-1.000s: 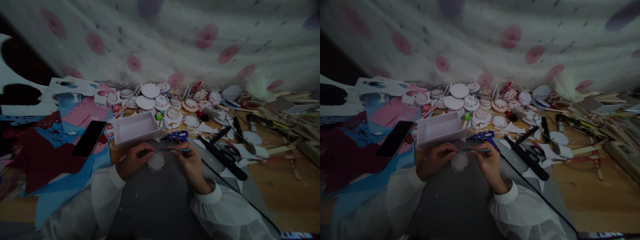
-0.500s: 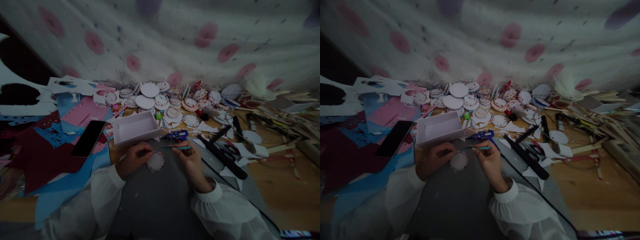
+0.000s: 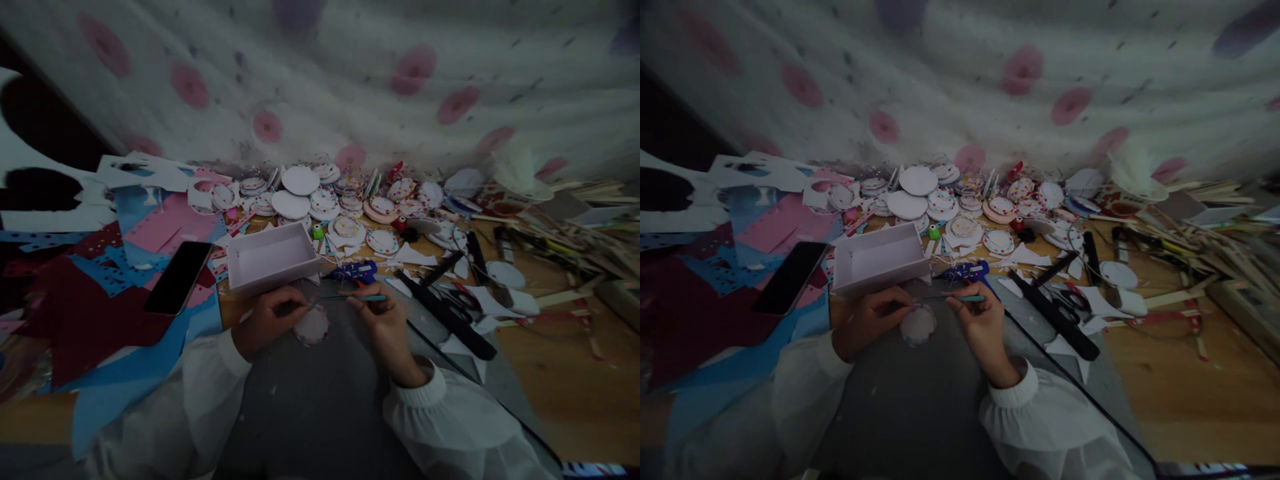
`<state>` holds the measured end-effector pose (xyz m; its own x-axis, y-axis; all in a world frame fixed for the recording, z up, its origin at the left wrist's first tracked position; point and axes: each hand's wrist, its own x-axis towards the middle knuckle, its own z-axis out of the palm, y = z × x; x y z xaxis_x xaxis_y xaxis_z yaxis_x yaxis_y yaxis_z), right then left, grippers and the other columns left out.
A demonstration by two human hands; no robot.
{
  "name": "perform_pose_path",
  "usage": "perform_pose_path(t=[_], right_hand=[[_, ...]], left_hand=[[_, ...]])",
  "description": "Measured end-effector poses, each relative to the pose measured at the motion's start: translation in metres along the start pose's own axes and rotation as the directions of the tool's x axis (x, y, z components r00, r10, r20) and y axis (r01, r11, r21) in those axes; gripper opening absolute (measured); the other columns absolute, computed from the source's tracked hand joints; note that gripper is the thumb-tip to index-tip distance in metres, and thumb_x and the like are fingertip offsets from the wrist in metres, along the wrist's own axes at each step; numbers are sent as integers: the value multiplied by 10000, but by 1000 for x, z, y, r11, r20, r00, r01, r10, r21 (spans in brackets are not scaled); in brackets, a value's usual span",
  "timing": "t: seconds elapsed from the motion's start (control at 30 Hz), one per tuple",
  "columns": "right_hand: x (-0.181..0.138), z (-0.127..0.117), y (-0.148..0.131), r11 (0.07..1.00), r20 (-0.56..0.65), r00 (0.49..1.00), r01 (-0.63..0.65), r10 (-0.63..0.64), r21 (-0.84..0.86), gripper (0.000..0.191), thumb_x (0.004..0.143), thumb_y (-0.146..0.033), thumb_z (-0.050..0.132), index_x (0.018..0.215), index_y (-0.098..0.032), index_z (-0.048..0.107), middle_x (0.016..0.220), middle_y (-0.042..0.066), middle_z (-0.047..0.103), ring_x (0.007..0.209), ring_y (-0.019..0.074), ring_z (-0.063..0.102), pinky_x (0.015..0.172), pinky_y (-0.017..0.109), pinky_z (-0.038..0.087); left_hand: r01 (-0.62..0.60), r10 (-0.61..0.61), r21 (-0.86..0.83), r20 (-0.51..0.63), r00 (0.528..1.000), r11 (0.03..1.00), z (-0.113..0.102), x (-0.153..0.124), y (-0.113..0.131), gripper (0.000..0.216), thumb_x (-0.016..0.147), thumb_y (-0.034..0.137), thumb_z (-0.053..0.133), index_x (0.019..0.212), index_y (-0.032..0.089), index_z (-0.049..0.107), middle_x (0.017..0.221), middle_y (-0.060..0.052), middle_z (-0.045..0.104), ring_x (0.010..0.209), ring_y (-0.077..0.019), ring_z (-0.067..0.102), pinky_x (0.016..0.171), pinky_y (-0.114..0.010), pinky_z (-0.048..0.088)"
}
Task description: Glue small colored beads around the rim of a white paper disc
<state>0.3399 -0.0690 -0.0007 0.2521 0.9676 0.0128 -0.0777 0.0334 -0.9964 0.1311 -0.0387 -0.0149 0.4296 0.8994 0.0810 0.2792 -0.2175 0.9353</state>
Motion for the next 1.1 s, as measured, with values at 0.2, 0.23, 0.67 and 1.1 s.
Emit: perform_pose_path(t=[0.2, 0.23, 0.67, 1.1], right_hand=[[4, -3, 0, 994, -90, 996, -9, 19, 108, 203, 621, -280, 773, 693, -210, 596, 654, -28, 657, 592, 133, 594, 569, 261, 445], [4, -3, 0, 991, -99, 995, -19, 32, 134, 206, 613, -278, 778, 690, -209, 599, 645, -32, 651, 588, 129, 588, 570, 259, 442], [-10, -2, -3, 945, -32, 947, 316, -320, -88, 138, 728, -163, 701, 663, -234, 602, 734, 6, 710, 739, 185, 678, 681, 336, 514], [-19, -11, 2, 312, 436, 540, 813, -720, -492, 225, 833, -122, 609, 893, -331, 665, 895, -46, 773, 679, 155, 647, 717, 377, 395]], left_hand=[[-3, 4, -29, 28, 1000, 1000, -2, -2, 0, 113, 832, 250, 624, 857, 149, 668, 870, -56, 667, 839, -173, 615, 771, -286, 481], [12, -11, -28, 37, 999, 1000, -2, -2, -1, 114, 829, 251, 630, 869, 152, 671, 875, -56, 673, 840, -174, 619, 765, -284, 482], [12, -18, -139, -45, 999, 990, 0, -1, 12, 219, 898, 293, 496, 744, 161, 576, 811, -47, 612, 795, -165, 570, 738, -291, 457], [161, -228, -535, -61, 972, 829, 3, 0, 2, 368, 866, 419, 518, 595, 173, 478, 517, 26, 446, 483, -97, 378, 483, -247, 303]])
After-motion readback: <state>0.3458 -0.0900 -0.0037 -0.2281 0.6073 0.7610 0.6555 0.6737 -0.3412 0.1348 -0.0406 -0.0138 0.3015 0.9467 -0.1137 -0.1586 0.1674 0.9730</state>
